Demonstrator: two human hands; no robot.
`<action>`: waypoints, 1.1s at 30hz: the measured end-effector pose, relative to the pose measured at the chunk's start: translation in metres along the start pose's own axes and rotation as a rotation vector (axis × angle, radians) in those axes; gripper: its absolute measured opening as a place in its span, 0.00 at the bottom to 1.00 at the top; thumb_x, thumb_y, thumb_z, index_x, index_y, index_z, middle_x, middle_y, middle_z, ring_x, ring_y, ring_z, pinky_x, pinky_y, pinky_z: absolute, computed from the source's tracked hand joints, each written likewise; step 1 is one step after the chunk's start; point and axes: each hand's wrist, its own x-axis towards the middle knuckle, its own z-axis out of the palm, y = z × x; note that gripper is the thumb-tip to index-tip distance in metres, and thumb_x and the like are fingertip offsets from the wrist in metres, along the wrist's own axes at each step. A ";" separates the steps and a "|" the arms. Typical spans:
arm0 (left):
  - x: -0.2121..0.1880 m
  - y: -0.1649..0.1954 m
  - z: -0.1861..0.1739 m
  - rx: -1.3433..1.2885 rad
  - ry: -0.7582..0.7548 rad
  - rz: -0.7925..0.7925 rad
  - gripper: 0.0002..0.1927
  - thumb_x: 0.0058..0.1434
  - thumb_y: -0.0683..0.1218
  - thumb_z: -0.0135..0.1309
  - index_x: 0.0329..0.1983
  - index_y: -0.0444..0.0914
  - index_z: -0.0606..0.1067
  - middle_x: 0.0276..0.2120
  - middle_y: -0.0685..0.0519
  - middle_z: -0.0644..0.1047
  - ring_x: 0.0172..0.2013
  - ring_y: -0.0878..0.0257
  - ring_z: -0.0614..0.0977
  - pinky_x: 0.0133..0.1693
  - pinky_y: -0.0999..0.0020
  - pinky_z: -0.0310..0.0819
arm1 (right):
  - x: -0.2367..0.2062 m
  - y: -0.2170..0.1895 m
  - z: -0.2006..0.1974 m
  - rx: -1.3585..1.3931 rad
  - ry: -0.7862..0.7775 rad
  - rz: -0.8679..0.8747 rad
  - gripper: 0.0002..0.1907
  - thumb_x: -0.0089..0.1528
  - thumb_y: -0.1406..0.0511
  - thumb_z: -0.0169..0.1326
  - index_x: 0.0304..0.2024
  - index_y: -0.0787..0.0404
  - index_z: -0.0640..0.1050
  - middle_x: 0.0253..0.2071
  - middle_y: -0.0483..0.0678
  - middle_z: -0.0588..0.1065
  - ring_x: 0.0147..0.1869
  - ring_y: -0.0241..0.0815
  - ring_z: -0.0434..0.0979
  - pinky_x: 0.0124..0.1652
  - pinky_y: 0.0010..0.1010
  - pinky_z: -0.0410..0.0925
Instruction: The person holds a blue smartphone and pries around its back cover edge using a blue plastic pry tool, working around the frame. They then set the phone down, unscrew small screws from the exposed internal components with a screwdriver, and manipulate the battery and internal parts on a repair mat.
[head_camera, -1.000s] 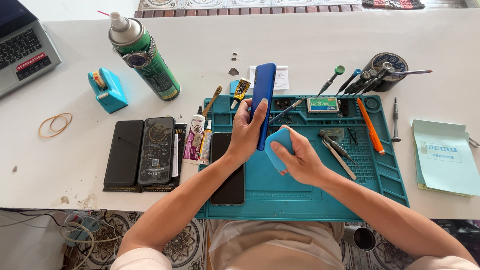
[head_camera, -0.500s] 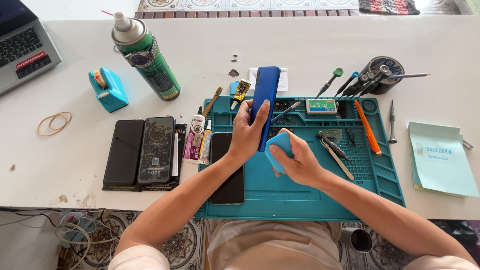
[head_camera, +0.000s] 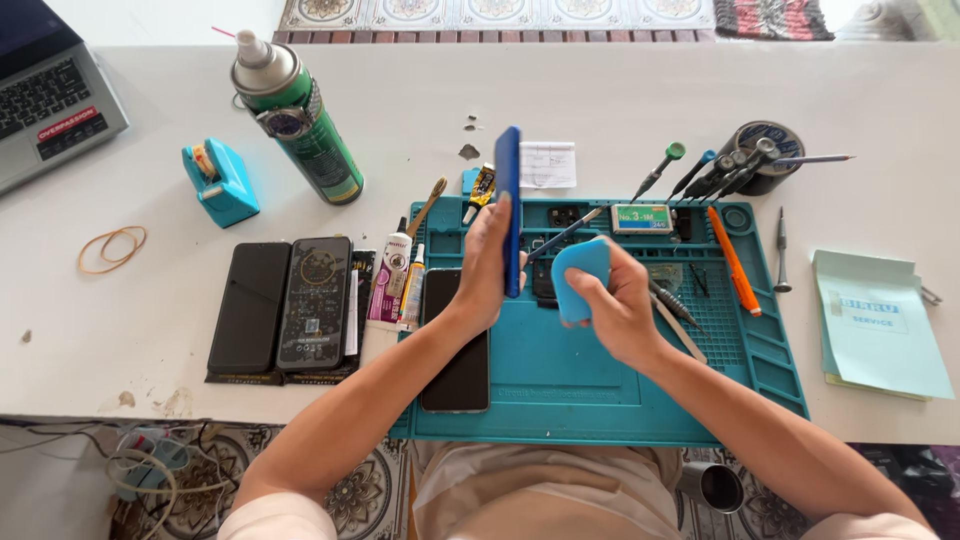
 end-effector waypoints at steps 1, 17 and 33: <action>0.001 0.001 -0.001 -0.022 -0.001 0.004 0.25 0.67 0.68 0.47 0.41 0.43 0.64 0.24 0.60 0.65 0.19 0.74 0.70 0.16 0.76 0.63 | 0.002 -0.001 -0.002 0.046 0.000 -0.025 0.03 0.69 0.68 0.53 0.42 0.62 0.72 0.30 0.45 0.76 0.27 0.32 0.77 0.23 0.23 0.68; 0.004 -0.013 0.009 0.049 -0.083 0.154 0.19 0.72 0.59 0.49 0.46 0.40 0.66 0.28 0.61 0.70 0.25 0.79 0.69 0.26 0.82 0.64 | 0.006 -0.011 -0.011 0.149 -0.089 -0.064 0.10 0.68 0.68 0.56 0.40 0.61 0.66 0.35 0.50 0.77 0.39 0.43 0.85 0.37 0.34 0.81; 0.015 -0.019 0.004 0.089 0.018 0.178 0.22 0.70 0.62 0.49 0.48 0.39 0.66 0.29 0.60 0.71 0.26 0.79 0.70 0.25 0.82 0.64 | 0.013 -0.015 -0.013 0.035 -0.095 0.072 0.11 0.66 0.66 0.57 0.34 0.66 0.70 0.33 0.47 0.76 0.35 0.41 0.84 0.32 0.34 0.78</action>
